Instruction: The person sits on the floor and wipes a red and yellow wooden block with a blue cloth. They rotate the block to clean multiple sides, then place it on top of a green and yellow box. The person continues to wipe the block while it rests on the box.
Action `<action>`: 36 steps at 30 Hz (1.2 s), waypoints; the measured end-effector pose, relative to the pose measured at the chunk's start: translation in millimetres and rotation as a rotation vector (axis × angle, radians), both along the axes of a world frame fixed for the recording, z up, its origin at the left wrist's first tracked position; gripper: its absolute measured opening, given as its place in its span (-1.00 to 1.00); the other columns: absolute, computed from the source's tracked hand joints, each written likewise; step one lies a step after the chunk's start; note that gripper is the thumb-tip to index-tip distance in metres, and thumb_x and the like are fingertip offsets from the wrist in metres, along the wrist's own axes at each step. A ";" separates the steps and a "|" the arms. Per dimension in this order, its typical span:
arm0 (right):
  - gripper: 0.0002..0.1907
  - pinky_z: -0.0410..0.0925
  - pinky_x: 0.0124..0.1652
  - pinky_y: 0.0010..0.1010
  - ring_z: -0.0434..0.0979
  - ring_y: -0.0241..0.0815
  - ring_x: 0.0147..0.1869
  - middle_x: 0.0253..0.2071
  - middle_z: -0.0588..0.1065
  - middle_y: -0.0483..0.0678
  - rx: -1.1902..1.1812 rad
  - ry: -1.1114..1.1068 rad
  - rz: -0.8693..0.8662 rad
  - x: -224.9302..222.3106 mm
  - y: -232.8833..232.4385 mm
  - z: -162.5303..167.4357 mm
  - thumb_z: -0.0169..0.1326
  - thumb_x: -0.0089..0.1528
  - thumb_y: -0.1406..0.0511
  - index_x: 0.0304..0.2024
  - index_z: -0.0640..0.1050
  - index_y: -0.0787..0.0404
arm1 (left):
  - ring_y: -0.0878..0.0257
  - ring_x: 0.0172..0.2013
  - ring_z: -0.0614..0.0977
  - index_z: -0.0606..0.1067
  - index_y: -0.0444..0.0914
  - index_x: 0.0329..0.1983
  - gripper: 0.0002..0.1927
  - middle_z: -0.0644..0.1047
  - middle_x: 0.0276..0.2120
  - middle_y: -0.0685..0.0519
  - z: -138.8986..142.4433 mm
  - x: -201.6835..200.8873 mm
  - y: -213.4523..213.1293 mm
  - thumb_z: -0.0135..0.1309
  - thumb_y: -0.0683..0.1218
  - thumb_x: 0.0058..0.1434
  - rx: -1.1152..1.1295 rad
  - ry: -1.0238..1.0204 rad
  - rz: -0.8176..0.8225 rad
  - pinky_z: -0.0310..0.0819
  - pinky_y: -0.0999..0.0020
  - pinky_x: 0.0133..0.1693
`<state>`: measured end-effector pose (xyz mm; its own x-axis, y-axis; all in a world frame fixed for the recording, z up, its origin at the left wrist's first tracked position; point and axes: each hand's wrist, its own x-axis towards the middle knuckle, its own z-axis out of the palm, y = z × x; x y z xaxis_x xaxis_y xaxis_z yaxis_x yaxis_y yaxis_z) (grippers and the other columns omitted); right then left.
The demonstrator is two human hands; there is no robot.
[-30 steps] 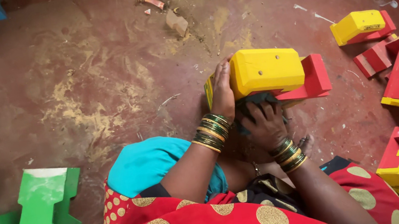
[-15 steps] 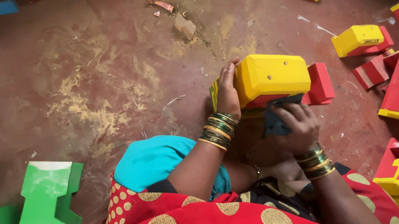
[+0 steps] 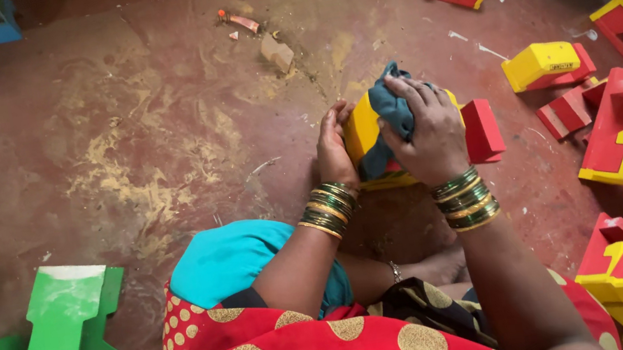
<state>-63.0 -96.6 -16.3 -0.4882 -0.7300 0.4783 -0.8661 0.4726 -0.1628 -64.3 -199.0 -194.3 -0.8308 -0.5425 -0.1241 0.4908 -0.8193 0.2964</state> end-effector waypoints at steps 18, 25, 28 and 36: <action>-0.41 0.19 0.36 0.06 0.36 0.13 0.39 0.30 0.43 0.04 0.101 0.392 -0.043 58.9 -7.1 -42.0 0.16 0.17 0.32 0.30 0.51 -0.06 | 0.16 0.06 0.56 0.36 -0.28 0.23 -0.55 0.52 0.07 -0.08 25.5 11.7 -20.1 -0.28 0.12 0.54 -0.018 0.234 -0.173 0.45 0.24 0.18; -0.51 0.03 0.45 0.18 0.25 0.09 0.49 0.35 0.41 -0.01 0.156 0.482 0.024 53.5 5.2 -60.1 0.07 0.27 0.29 0.28 0.52 -0.11 | 0.26 -0.08 0.37 0.41 -0.15 0.26 -0.49 0.53 0.03 0.03 52.5 23.2 -65.0 -0.30 0.18 0.43 -0.145 -0.357 -0.173 0.26 0.23 0.07; -0.52 0.01 0.44 0.20 0.23 0.05 0.51 0.35 0.41 -0.05 0.256 0.556 0.031 57.2 10.7 -74.0 -0.01 0.28 0.27 0.26 0.53 -0.13 | 0.31 0.12 0.44 0.40 -0.11 0.25 -0.51 0.55 0.07 0.07 64.1 32.4 -72.3 -0.27 0.16 0.38 -0.279 -0.391 -0.108 0.08 0.21 0.12; -0.55 0.15 0.31 0.12 0.34 0.11 0.34 0.23 0.46 0.03 0.334 0.250 0.242 78.7 20.9 -84.9 -0.03 0.24 0.17 0.17 0.55 0.03 | 0.23 0.04 0.52 0.45 -0.21 0.23 -0.57 0.57 0.00 -0.01 59.1 25.7 -57.0 -0.13 0.10 0.44 -0.590 -0.177 -0.138 0.32 0.33 0.15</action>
